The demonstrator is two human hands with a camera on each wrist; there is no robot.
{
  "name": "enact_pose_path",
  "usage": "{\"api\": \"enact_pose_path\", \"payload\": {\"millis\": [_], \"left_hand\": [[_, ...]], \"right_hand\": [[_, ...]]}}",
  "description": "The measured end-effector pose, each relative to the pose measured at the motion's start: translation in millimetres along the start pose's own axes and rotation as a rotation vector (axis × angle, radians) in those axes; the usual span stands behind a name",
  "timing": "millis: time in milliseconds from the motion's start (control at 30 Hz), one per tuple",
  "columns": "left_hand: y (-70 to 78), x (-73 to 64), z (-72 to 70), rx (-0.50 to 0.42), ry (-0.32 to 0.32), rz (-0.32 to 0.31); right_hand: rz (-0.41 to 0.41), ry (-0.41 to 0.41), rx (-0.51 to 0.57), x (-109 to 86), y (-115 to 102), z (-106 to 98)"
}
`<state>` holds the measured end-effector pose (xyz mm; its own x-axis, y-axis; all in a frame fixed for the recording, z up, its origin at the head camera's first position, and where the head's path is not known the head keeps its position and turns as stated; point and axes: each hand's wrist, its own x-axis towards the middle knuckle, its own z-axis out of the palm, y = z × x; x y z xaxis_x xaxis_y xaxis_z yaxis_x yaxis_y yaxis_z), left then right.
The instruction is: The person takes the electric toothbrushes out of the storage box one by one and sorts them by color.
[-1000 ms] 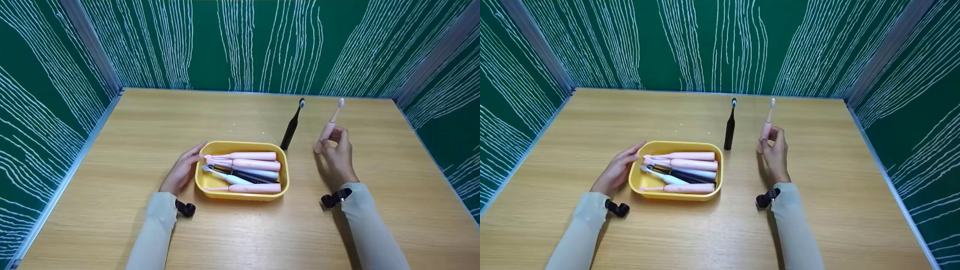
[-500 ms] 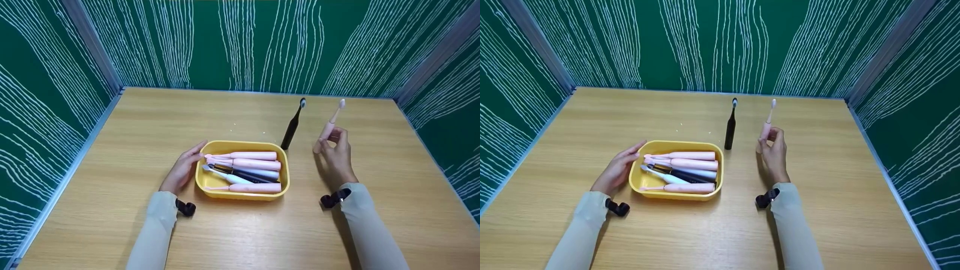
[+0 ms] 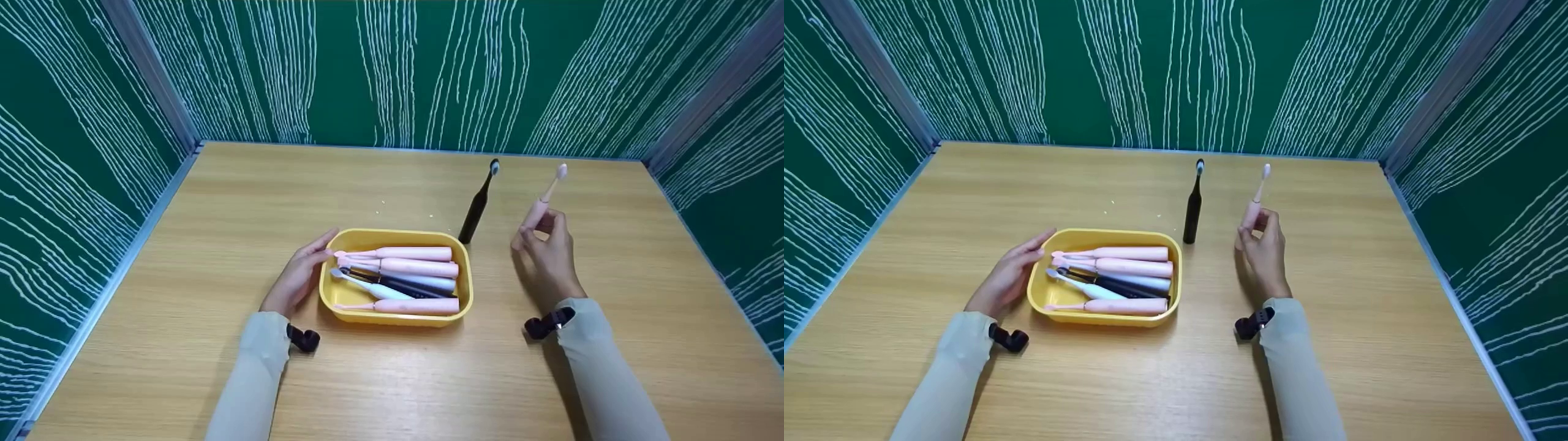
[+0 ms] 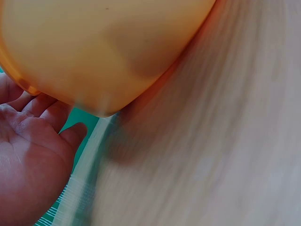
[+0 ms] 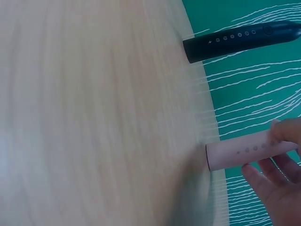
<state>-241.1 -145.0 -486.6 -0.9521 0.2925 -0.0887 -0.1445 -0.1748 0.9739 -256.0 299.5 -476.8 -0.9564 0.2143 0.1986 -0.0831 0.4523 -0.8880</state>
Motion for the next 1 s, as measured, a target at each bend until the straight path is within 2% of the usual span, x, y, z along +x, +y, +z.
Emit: {"api": "enact_pose_path", "payload": {"millis": [267, 533, 833, 1000], "left_hand": [[2.1, -0.6, 1.0, 0.017, 0.008, -0.001], [2.7, 0.0, 1.0, 0.022, 0.004, 0.009], [1.0, 0.7, -0.3, 0.013, -0.019, 0.020], [0.7, 0.5, 0.6, 0.007, -0.021, 0.021]], "right_hand": [[0.014, -0.029, -0.023, -2.5, 1.0, -1.8], [0.072, -0.048, -0.003, -4.0, -2.2, -6.3], [-0.002, 0.075, 0.029, -7.8, -3.4, -5.6], [0.011, 0.103, 0.047, -9.8, -4.1, -5.6]]}}
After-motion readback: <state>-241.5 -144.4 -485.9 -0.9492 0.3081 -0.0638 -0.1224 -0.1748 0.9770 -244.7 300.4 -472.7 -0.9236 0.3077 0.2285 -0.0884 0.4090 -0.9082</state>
